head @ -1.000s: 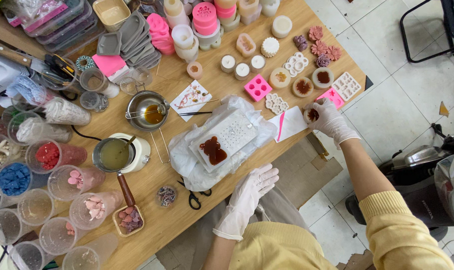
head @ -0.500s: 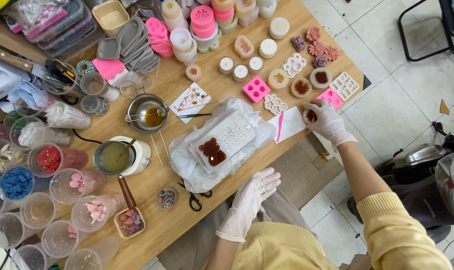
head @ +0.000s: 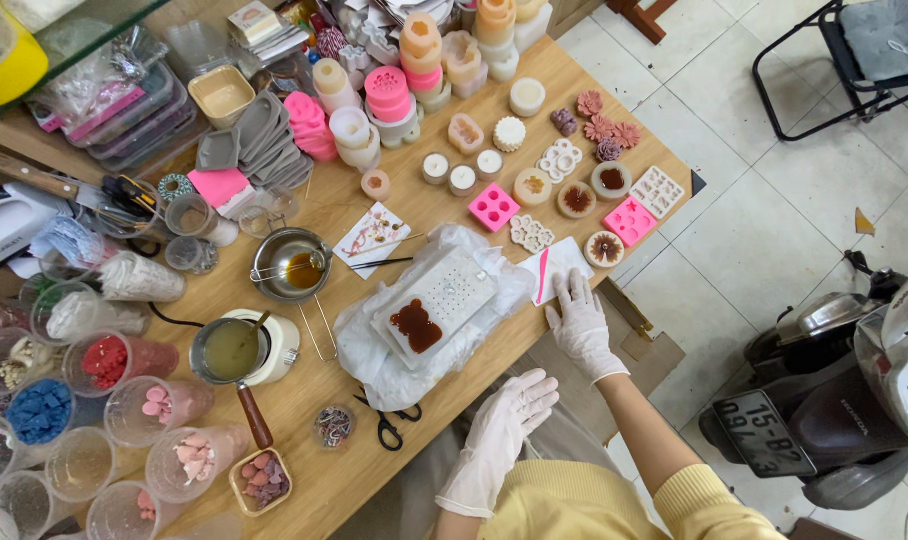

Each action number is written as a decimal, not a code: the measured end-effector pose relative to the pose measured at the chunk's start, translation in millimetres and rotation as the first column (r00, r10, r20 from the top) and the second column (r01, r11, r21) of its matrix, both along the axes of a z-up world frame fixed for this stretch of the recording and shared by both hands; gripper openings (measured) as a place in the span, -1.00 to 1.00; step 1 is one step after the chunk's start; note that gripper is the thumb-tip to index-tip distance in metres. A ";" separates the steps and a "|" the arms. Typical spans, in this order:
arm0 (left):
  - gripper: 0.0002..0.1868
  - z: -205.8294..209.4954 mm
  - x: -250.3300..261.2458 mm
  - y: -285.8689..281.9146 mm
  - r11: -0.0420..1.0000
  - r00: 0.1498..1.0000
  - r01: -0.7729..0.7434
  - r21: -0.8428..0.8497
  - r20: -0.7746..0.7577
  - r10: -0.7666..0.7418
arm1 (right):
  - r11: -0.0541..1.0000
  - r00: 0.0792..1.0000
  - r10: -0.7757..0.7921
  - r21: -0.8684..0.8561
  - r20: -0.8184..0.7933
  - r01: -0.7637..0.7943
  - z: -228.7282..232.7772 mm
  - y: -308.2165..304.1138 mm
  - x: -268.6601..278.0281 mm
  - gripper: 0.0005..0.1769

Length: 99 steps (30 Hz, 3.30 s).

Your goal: The person wears gloves and uses a spoon to scoop melted wax from a small pot into silicone molds on a workshop table, then removes a shaped wax piece from another mold.

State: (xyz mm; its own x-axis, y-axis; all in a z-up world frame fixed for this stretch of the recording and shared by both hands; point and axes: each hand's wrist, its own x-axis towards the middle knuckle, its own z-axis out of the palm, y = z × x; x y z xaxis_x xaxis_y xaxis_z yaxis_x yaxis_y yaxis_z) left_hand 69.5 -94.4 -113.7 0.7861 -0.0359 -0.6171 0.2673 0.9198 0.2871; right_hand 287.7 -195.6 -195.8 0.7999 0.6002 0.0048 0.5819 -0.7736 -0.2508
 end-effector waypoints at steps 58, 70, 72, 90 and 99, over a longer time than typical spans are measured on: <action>-0.62 -140.6 -72.4 -6.2 0.668 0.737 0.331 -0.666 0.625 0.258 | 0.589 0.658 -0.644 0.297 -0.390 0.752 33.4 -46.0 201.7 -0.13; -0.54 32.6 -110.3 37.3 0.776 0.982 -0.083 0.625 -0.079 0.169 | 0.847 0.932 -0.363 0.409 -0.022 0.339 110.9 18.7 132.9 -0.27; -0.53 54.4 -117.4 38.3 0.620 0.954 -0.263 0.739 0.105 0.279 | 0.880 0.960 -0.216 0.390 -0.176 0.270 158.8 41.1 84.6 -0.28; -0.61 84.6 -137.0 20.2 0.716 0.988 -0.031 0.698 -0.087 0.127 | 0.758 0.756 0.624 -0.085 -0.197 -0.647 240.7 193.9 -106.5 0.04; -0.62 95.0 -174.4 33.2 0.643 0.982 -0.066 0.763 -0.064 0.176 | 0.582 0.605 0.742 -0.169 -0.290 -0.795 210.3 207.3 -91.0 -0.22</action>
State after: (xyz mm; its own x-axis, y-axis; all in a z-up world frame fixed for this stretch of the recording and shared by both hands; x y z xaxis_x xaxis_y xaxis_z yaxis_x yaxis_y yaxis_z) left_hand -105.0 -61.2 -18.7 0.6660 0.5755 -0.4746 0.2525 0.4247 0.8694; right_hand 196.7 11.7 14.5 0.0066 0.9446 -0.3282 0.9562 -0.1020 -0.2745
